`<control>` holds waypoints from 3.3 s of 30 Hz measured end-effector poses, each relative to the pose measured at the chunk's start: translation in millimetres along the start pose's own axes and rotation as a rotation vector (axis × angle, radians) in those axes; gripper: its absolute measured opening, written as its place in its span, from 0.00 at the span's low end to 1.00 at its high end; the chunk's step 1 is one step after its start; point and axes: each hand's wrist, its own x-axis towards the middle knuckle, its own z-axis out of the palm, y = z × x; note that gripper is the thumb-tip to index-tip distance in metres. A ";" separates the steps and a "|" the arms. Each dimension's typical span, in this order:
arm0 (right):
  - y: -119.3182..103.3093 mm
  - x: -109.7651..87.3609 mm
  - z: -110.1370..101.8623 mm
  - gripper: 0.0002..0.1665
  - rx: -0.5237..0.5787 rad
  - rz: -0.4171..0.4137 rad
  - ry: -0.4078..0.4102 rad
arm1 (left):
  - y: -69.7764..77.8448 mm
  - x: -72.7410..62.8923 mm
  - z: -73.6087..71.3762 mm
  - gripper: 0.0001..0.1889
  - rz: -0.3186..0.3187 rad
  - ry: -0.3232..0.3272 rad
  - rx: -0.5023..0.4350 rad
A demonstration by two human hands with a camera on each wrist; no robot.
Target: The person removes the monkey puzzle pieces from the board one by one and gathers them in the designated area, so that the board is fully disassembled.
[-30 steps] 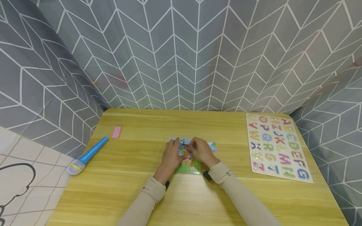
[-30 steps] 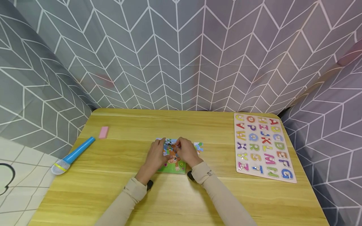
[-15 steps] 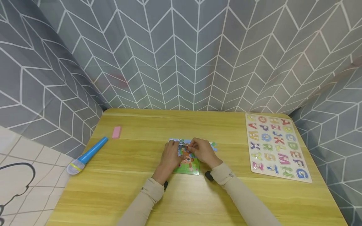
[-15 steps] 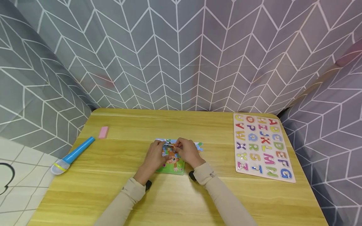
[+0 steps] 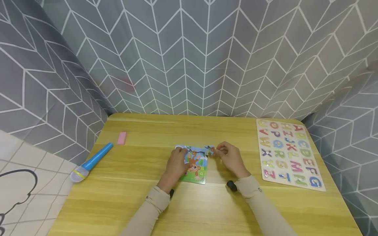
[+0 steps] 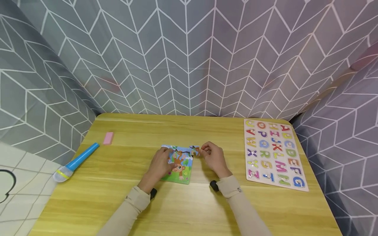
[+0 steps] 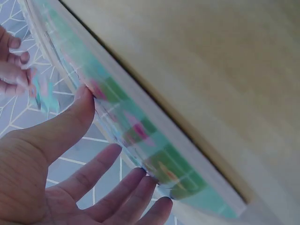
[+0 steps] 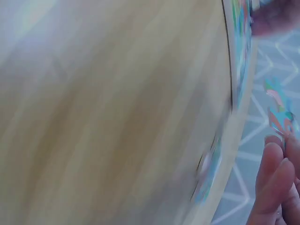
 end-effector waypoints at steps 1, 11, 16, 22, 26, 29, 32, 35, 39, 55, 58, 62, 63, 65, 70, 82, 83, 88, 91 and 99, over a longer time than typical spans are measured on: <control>3.8 -1.6 -4.8 0.07 0.002 0.014 0.009 | 0.1 -0.2 -0.6 0.30 0.005 -0.003 0.014; 45.5 -10.4 -45.3 0.12 0.071 0.178 0.091 | 2.2 -2.9 -3.5 0.27 0.018 -0.014 0.106; 55.8 -13.1 -56.3 0.14 0.063 0.214 0.097 | 3.2 -3.4 -4.0 0.27 0.025 -0.026 0.141; 59.0 -13.8 -58.6 0.14 0.065 0.279 0.087 | 6.3 -4.4 -5.8 0.32 0.027 -0.101 0.240; 58.7 -14.6 -57.2 0.14 0.056 0.294 0.079 | 8.3 -6.0 -6.9 0.36 0.041 -0.122 0.282; 58.8 -14.7 -55.5 0.14 0.050 0.298 0.084 | 8.7 -7.0 -6.8 0.37 0.044 -0.125 0.287; 58.8 -14.3 -54.6 0.14 0.028 0.294 0.089 | 9.3 -7.8 -7.0 0.38 0.037 -0.140 0.284; 58.4 -13.8 -54.0 0.13 0.011 0.300 0.078 | 10.1 -8.5 -7.5 0.39 0.035 -0.171 0.287; 58.8 -14.0 -53.7 0.13 -0.002 0.307 0.060 | 10.3 -9.0 -7.6 0.39 0.037 -0.209 0.274; 45.7 -20.1 -60.3 0.17 -0.190 0.182 0.046 | 7.2 -7.3 -21.3 0.47 0.062 -0.320 0.268; 33.8 -18.2 -58.8 0.18 -0.186 0.134 0.039 | 7.2 -6.6 -24.4 0.48 0.056 -0.346 0.278; 16.3 -11.2 -50.7 0.17 -0.170 0.096 0.019 | 7.2 -6.6 -27.7 0.51 0.050 -0.369 0.275; 11.9 -8.8 -47.3 0.17 -0.165 0.086 0.014 | 7.0 -6.6 -28.1 0.51 0.052 -0.371 0.276; 2.9 -3.7 -39.2 0.18 -0.152 0.076 -0.004 | 6.8 -6.6 -28.7 0.53 0.054 -0.373 0.279; -16.0 6.2 -12.7 0.19 -0.142 0.077 -0.097 | 6.1 -6.9 -29.0 0.55 0.056 -0.375 0.297; -33.8 17.1 38.0 0.22 -0.276 -0.053 -0.221 | 5.4 -7.2 -26.5 0.57 0.053 -0.375 0.284; -34.8 18.0 39.5 0.23 -0.283 -0.052 -0.214 | 5.3 -6.9 -26.2 0.57 0.055 -0.374 0.288; -38.4 21.1 43.9 0.23 -0.285 -0.041 -0.204 | 4.9 -6.0 -25.7 0.57 0.061 -0.374 0.303; -39.2 21.7 45.3 0.22 -0.274 -0.030 -0.221 | 4.7 -5.9 -25.3 0.56 0.058 -0.375 0.296; -39.2 21.3 48.6 0.20 -0.291 -0.042 -0.229 | 3.4 -6.6 -24.4 0.56 0.050 -0.370 0.278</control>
